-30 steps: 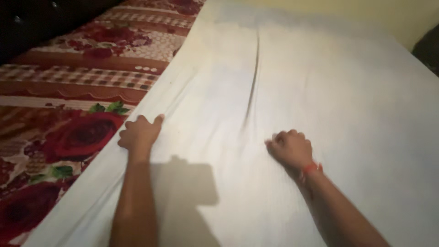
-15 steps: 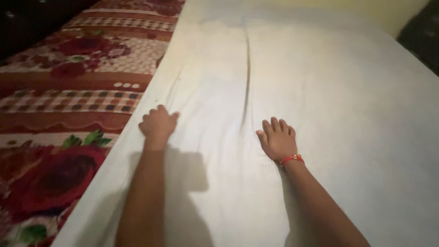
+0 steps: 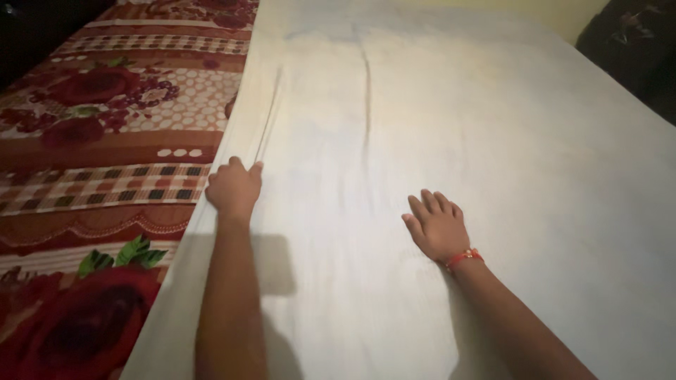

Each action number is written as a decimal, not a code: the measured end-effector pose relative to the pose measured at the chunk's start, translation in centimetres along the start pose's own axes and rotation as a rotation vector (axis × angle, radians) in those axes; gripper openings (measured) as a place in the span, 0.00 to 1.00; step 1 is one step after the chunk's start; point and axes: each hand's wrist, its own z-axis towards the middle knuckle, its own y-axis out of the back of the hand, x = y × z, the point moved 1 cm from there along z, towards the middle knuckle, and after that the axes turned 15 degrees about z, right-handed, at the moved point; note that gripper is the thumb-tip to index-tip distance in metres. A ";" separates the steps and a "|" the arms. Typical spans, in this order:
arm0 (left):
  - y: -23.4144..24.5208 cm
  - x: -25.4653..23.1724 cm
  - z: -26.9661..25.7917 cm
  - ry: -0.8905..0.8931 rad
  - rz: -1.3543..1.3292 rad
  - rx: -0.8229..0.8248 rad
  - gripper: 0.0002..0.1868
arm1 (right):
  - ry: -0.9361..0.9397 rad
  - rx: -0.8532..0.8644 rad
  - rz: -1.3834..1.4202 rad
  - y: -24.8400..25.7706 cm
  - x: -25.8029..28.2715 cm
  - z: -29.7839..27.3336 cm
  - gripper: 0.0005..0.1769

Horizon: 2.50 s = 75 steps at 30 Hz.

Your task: The person spreads a white fitted sheet over a mattress, smoothing the surface and tucking the edges under the mattress. The person moves around the bed to adjust the sheet on all sides.

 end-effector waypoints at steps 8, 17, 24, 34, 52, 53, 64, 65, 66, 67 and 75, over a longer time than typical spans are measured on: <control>-8.4 1.7 3.4 0.015 -0.466 -0.155 0.16 | -0.007 0.031 -0.043 0.2 -0.2 0.1 0.31; -5.3 0.8 1.5 0.086 -0.405 -0.162 0.17 | 0.070 -0.081 0.019 -6.0 -3.0 18.7 0.34; -3.3 -4.0 10.0 0.069 -0.136 0.189 0.28 | 0.013 -0.020 0.075 -6.6 -2.5 20.5 0.41; -7.8 -8.7 16.8 0.295 -0.268 0.110 0.15 | -0.009 -0.059 0.191 -5.9 -2.0 20.4 0.49; -10.8 -11.3 19.7 -0.034 0.127 -0.050 0.25 | -0.029 -0.023 0.196 -5.1 -0.9 19.9 0.44; -11.3 -11.0 19.8 -0.016 0.097 -0.050 0.21 | -0.008 -0.044 0.205 -5.4 -0.9 19.9 0.45; -12.3 -6.2 21.3 0.230 -0.569 -0.088 0.12 | 0.014 -0.088 0.276 -5.3 -1.2 19.8 0.49; -12.4 -6.2 21.2 0.195 -0.563 -0.131 0.13 | 0.010 -0.088 0.257 -5.4 -1.4 19.8 0.49; -12.5 -5.9 21.2 0.157 -0.553 -0.177 0.13 | 0.007 -0.090 0.242 -5.6 -1.5 20.0 0.49; -12.5 -5.7 21.1 0.119 -0.543 -0.223 0.14 | 0.003 -0.092 0.226 -5.8 -1.7 20.1 0.49; -7.8 1.1 14.2 -0.035 0.285 -0.366 0.27 | 0.005 -0.102 0.178 -5.9 -1.9 20.4 0.48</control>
